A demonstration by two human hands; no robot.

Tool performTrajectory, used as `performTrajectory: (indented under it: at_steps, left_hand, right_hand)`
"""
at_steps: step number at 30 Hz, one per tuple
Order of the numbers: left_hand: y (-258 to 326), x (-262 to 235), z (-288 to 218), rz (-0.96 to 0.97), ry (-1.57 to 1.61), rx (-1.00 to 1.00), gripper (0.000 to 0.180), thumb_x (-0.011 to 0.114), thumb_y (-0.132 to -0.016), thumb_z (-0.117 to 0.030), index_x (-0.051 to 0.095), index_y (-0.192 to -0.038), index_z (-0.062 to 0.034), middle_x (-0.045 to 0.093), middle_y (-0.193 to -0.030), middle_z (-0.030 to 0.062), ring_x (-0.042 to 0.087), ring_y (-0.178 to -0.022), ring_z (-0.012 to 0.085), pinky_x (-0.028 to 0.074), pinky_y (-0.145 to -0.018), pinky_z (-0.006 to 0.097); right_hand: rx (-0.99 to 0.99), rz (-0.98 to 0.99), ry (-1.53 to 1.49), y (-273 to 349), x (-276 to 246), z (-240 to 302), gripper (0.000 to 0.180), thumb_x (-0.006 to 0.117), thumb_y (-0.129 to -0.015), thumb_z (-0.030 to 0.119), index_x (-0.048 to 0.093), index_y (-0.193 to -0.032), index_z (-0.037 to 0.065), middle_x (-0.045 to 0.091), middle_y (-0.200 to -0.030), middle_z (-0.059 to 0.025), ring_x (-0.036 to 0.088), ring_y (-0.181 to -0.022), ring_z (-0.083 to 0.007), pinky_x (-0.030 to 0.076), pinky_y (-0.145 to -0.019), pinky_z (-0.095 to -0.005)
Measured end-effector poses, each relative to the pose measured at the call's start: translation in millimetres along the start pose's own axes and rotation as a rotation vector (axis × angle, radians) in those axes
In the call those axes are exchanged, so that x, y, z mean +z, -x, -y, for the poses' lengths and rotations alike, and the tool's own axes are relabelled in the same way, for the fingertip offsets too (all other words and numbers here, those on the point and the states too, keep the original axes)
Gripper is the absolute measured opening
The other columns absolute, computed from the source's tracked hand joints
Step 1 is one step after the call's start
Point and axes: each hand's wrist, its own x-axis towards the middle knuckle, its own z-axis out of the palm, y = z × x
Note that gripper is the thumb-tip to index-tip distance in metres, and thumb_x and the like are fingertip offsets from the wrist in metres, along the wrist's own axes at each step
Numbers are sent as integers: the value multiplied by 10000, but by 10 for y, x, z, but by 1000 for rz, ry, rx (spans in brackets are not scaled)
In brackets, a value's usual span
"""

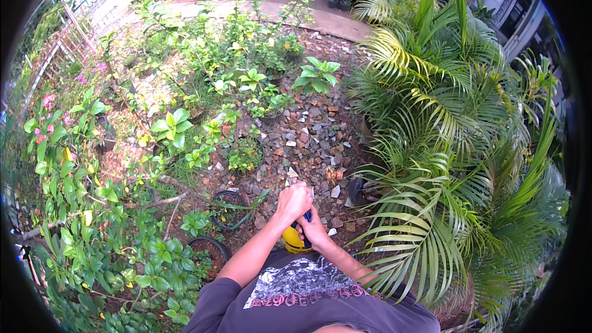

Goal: The person uses a yellow and blue handheld pressure sprayer to mist water or solution onto various plants in a garden. They walk along a narrow path, spraying the leaves and stems of potted and ground plants, including palms and flowering shrubs.

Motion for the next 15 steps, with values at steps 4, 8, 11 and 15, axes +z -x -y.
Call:
performTrajectory:
  at_steps: [4, 8, 11, 15]
  left_hand:
    - [67, -37, -59, 12, -11, 29, 132, 619, -744, -183, 640, -711, -57, 640, -809, 145, 648, -717, 367, 527, -663, 479]
    - [164, -78, -200, 70, -8, 87, 158, 613, -761, -198, 656, -750, -46, 614, -827, 137, 649, -732, 363, 528, -663, 473]
    - [323, -183, -435, 42, -6, 167, 153, 618, -765, -195, 644, -720, -51, 568, -783, 99, 637, -681, 333, 525, -604, 462]
    - [454, -301, -594, 26, 2, 375, 140, 624, -753, -176, 615, -659, -73, 547, -737, 70, 623, -607, 286, 515, -540, 426]
  right_hand:
    - [-27, 9, -7, 111, 5, 17, 642, 631, -933, 162, 221, -1425, 120, 506, -683, -5, 454, -463, -85, 354, -387, -239]
    - [-81, 15, -38, 315, -27, 10, 581, 619, -942, 149, 257, -1396, 121, 506, -686, -2, 459, -479, -80, 361, -404, -236]
    - [-163, 67, 48, 549, -129, 23, 513, 600, -948, 117, 290, -1357, 120, 502, -685, -4, 481, -496, -95, 393, -440, -247]
    - [-228, 206, 143, 730, -313, 195, 490, 592, -928, 55, 303, -1320, 115, 510, -699, -30, 510, -520, -120, 423, -468, -268]
